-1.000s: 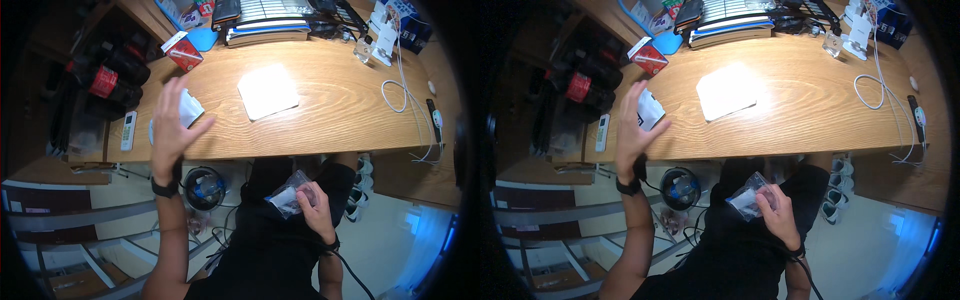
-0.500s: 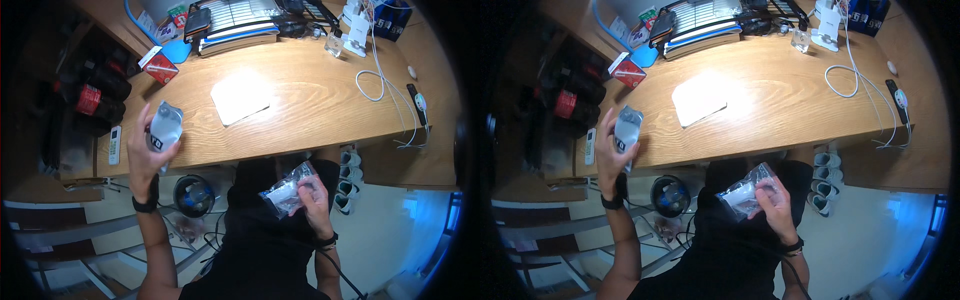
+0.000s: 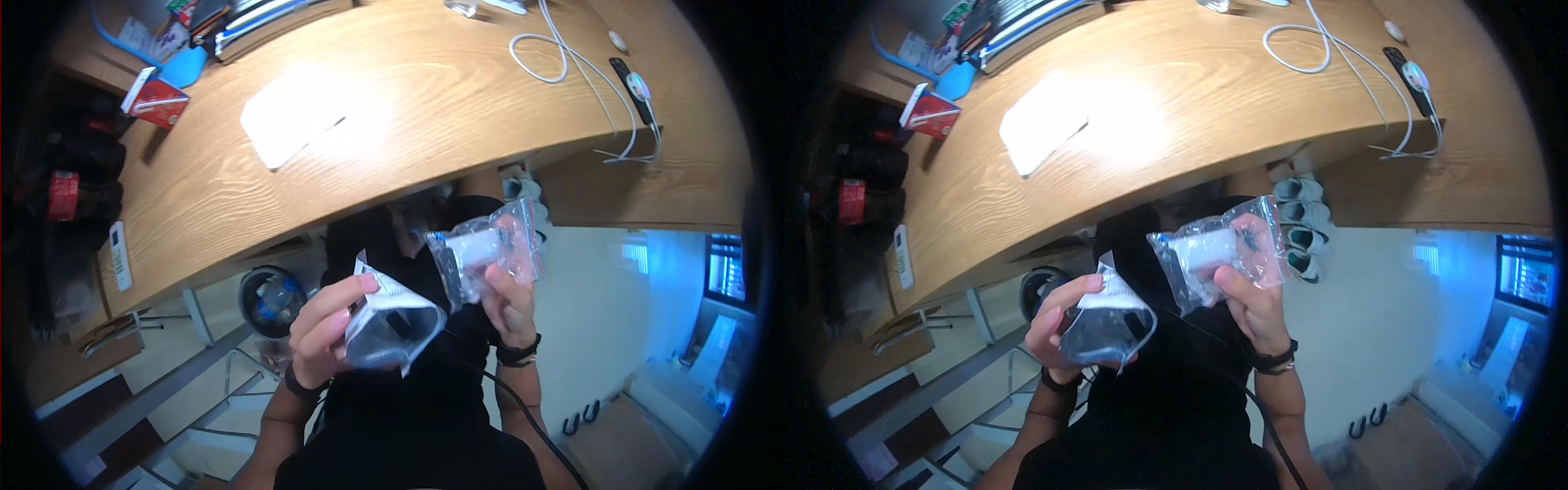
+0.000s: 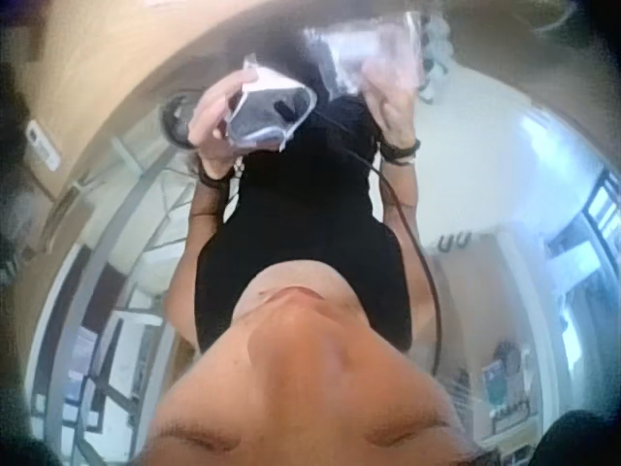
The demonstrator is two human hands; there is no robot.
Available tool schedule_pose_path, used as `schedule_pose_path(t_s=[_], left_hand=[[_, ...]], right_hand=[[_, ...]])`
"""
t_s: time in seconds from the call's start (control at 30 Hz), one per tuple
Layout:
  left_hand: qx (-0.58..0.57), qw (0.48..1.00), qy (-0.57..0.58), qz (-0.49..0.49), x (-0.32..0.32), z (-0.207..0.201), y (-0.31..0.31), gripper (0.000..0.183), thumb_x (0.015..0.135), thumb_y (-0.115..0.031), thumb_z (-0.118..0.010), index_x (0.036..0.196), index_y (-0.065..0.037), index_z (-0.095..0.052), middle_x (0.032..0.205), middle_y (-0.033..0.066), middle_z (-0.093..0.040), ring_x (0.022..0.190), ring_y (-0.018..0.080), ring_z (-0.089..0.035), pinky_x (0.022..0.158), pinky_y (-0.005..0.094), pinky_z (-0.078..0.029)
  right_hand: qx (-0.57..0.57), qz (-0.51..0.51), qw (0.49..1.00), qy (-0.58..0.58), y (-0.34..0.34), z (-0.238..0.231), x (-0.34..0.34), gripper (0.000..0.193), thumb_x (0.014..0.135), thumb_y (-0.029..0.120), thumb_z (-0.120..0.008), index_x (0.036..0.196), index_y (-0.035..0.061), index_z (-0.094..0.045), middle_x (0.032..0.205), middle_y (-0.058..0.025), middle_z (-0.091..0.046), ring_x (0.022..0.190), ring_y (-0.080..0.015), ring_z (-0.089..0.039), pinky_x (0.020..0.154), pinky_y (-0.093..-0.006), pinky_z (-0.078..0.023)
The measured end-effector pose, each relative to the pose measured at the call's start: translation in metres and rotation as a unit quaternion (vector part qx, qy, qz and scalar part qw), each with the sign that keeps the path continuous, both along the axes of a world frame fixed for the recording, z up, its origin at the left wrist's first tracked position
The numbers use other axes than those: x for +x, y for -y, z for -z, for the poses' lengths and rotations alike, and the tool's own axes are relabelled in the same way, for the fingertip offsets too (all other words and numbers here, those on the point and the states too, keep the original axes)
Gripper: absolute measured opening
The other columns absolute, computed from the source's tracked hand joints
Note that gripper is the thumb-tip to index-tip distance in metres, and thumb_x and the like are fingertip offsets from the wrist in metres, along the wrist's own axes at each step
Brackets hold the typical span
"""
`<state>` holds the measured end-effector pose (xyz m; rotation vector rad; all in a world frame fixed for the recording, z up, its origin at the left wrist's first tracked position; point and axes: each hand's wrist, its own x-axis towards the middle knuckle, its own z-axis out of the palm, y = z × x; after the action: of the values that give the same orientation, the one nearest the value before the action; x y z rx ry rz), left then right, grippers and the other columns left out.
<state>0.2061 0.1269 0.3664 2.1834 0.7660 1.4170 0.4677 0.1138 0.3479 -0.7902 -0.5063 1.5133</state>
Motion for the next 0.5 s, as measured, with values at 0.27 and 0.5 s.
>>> schedule_pose_path(t_s=[0.27,0.5], left_hand=[[-0.059,0.993,-0.091,-0.055,0.008,0.079,0.001,0.095,0.067,-0.022,-0.098,0.142,-0.011,-0.040,0.126,0.0247,-0.063,0.108,0.0394,-0.070,0.090,0.0478,-0.061],[-0.142,0.973,-0.174,-0.057,0.001,0.087,0.011,0.088,0.064,-0.019,-0.097,0.136,-0.023,-0.047,0.134,0.0222,-0.055,0.115,0.0405,-0.064,0.088,0.0457,-0.060]], right_hand=[[0.000,0.026,0.996,0.091,0.010,0.013,-0.006,0.059,0.092,0.005,-0.076,0.140,0.0049,-0.042,0.128,-0.0152,-0.061,0.113,-0.0217,-0.067,0.079,-0.0313,-0.063],[0.180,-0.022,0.920,0.347,0.000,0.039,-0.034,0.045,0.090,0.004,-0.080,0.128,0.0035,-0.054,0.116,-0.0135,-0.065,0.093,-0.0205,-0.068,0.079,-0.0315,-0.057]])
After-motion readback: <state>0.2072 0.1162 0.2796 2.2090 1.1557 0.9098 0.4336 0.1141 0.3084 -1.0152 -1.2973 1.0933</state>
